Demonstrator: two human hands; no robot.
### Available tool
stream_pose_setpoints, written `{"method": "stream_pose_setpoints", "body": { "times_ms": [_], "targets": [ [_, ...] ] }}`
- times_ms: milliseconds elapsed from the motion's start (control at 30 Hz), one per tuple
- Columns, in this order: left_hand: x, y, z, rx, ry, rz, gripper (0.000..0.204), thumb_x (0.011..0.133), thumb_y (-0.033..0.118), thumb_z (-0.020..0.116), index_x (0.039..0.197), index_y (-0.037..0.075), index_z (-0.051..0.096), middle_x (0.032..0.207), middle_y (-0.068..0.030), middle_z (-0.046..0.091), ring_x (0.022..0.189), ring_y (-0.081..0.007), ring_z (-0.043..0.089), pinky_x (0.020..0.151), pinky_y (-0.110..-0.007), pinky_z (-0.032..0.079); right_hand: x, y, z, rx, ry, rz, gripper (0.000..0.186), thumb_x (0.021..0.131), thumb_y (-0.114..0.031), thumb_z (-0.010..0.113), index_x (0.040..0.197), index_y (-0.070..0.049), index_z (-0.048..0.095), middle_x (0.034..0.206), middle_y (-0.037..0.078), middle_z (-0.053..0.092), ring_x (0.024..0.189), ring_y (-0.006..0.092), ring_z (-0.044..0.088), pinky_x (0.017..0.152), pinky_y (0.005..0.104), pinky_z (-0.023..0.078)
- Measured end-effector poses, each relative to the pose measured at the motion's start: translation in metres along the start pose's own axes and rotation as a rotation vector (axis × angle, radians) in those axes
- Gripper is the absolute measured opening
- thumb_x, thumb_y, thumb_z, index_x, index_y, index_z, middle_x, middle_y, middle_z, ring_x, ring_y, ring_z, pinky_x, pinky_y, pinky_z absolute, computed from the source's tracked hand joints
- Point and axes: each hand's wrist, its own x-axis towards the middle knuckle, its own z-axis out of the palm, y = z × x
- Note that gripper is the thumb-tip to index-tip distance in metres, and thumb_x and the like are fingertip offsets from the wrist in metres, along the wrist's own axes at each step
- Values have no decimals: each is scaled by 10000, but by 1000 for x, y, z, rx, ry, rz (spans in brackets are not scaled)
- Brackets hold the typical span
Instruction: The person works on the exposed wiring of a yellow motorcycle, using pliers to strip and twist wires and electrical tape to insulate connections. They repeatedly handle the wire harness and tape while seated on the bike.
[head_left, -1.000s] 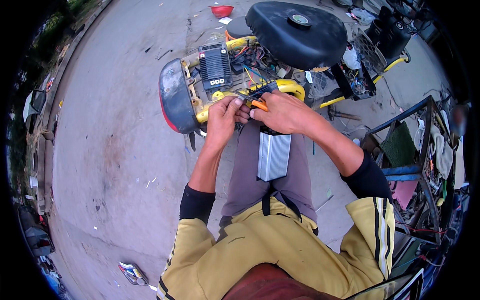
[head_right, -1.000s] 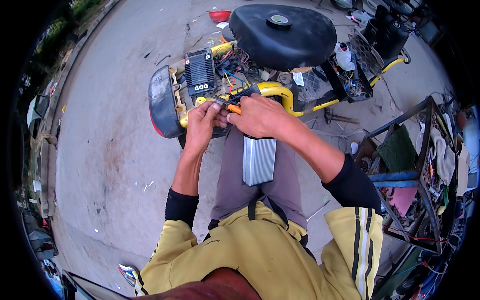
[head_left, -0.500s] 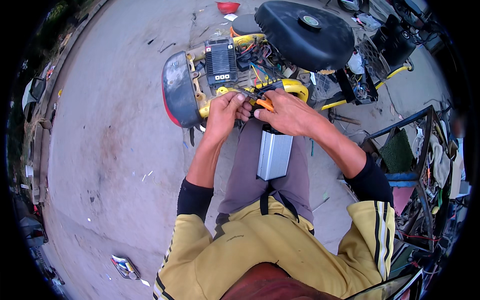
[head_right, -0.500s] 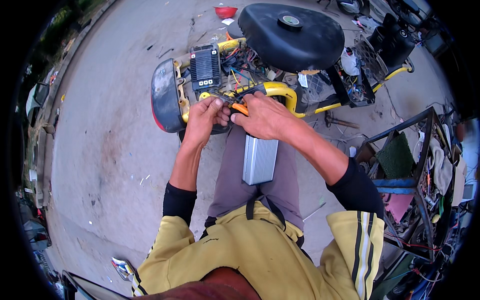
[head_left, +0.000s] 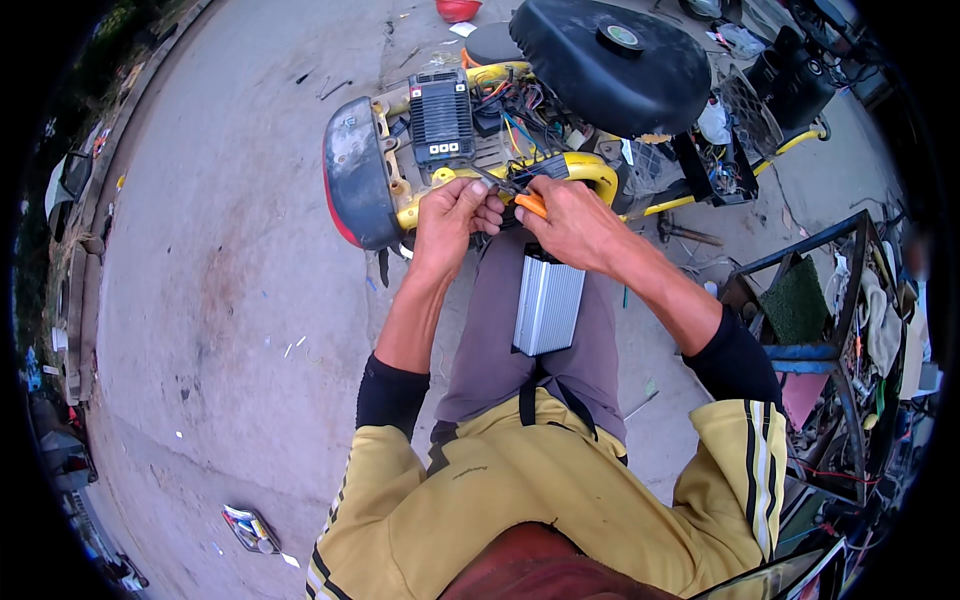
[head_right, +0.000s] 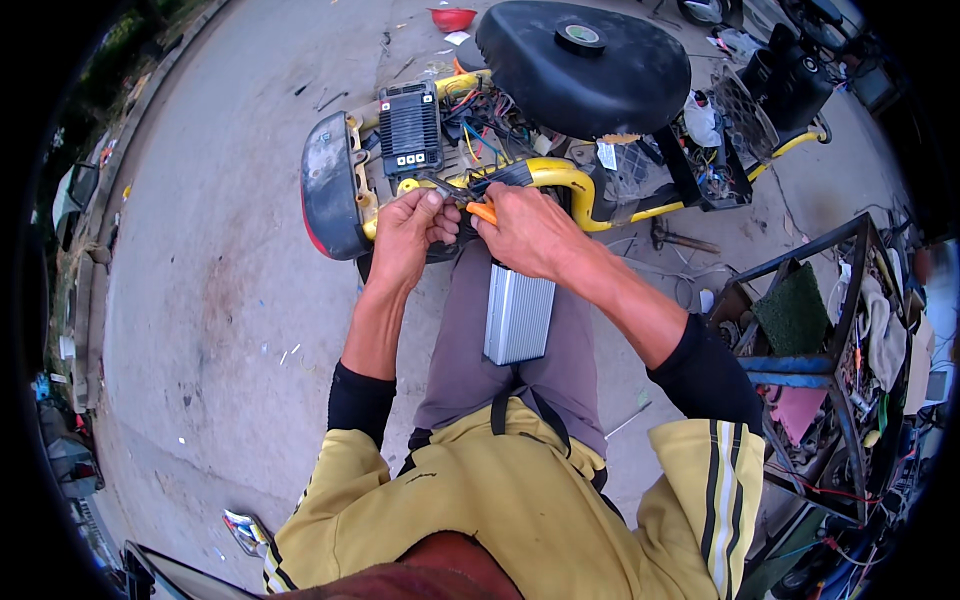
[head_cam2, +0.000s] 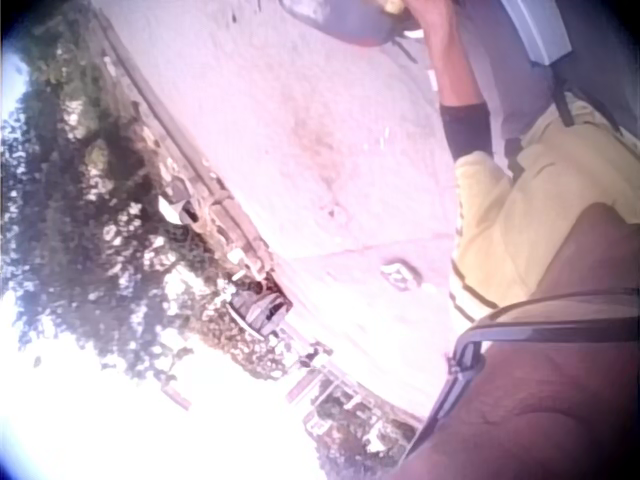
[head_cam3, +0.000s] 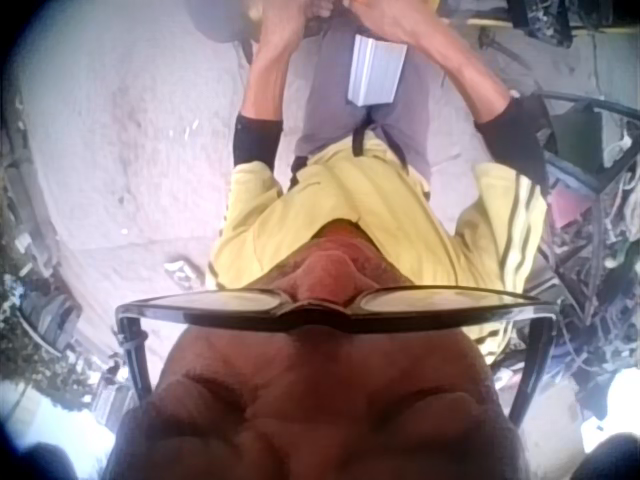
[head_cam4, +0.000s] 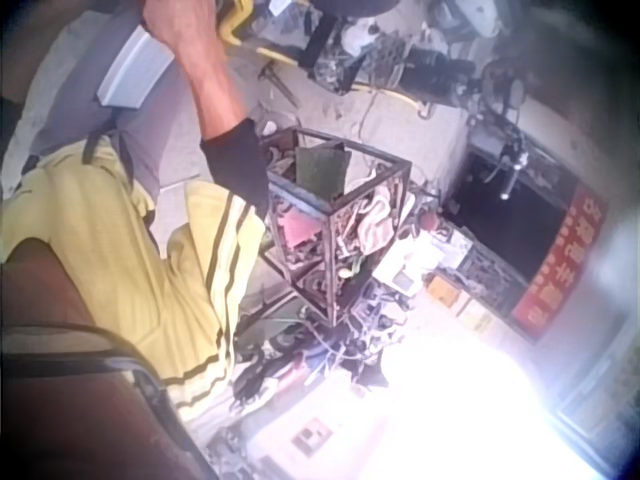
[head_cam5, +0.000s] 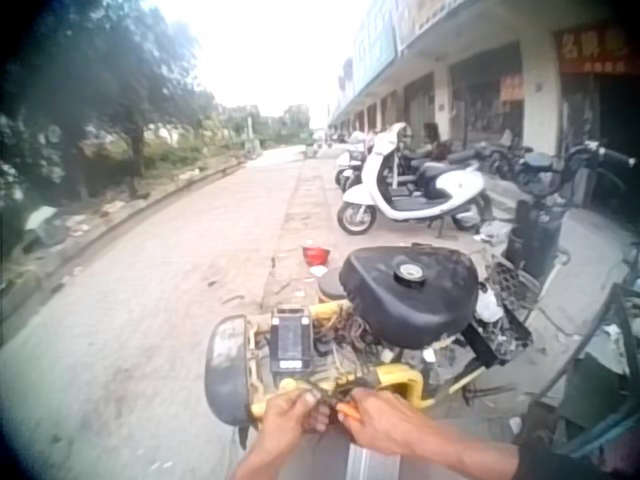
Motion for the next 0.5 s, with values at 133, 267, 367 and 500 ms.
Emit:
{"method": "stream_pose_setpoints", "body": {
  "times_ms": [133,267,367,500],
  "targets": [
    [-12,4,-3,60,34,-16,230,1141,183,648,1162,-31,729,992,-95,769,837,-144,721,756,-295,619,-5,-2,4,98,-17,7,473,1020,-331,708,1232,89,671,1103,310,749,1074,469,729,939,533,560],
    [-41,10,-20,146,88,-4,238,1109,155,690,1232,-45,728,1044,-112,783,865,-153,728,790,-305,620,-28,13,21,313,42,-62,530,1019,-374,720,1339,46,672,1020,234,742,962,347,722,888,458,554],
    [-64,13,-34,170,90,-14,264,1052,92,749,1280,-40,726,1095,-125,796,908,-166,742,823,-326,625,-50,31,30,505,50,28,547,1018,-403,737,1378,5,681,1002,145,715,905,244,670,857,408,535],
    [-83,14,-45,58,68,-88,296,1012,27,768,1301,-20,725,1120,-122,796,946,-182,747,863,-345,625,-80,54,46,867,108,84,468,1048,-348,728,1362,-1,703,1005,64,703,905,164,668,853,349,542]
  ]
}}
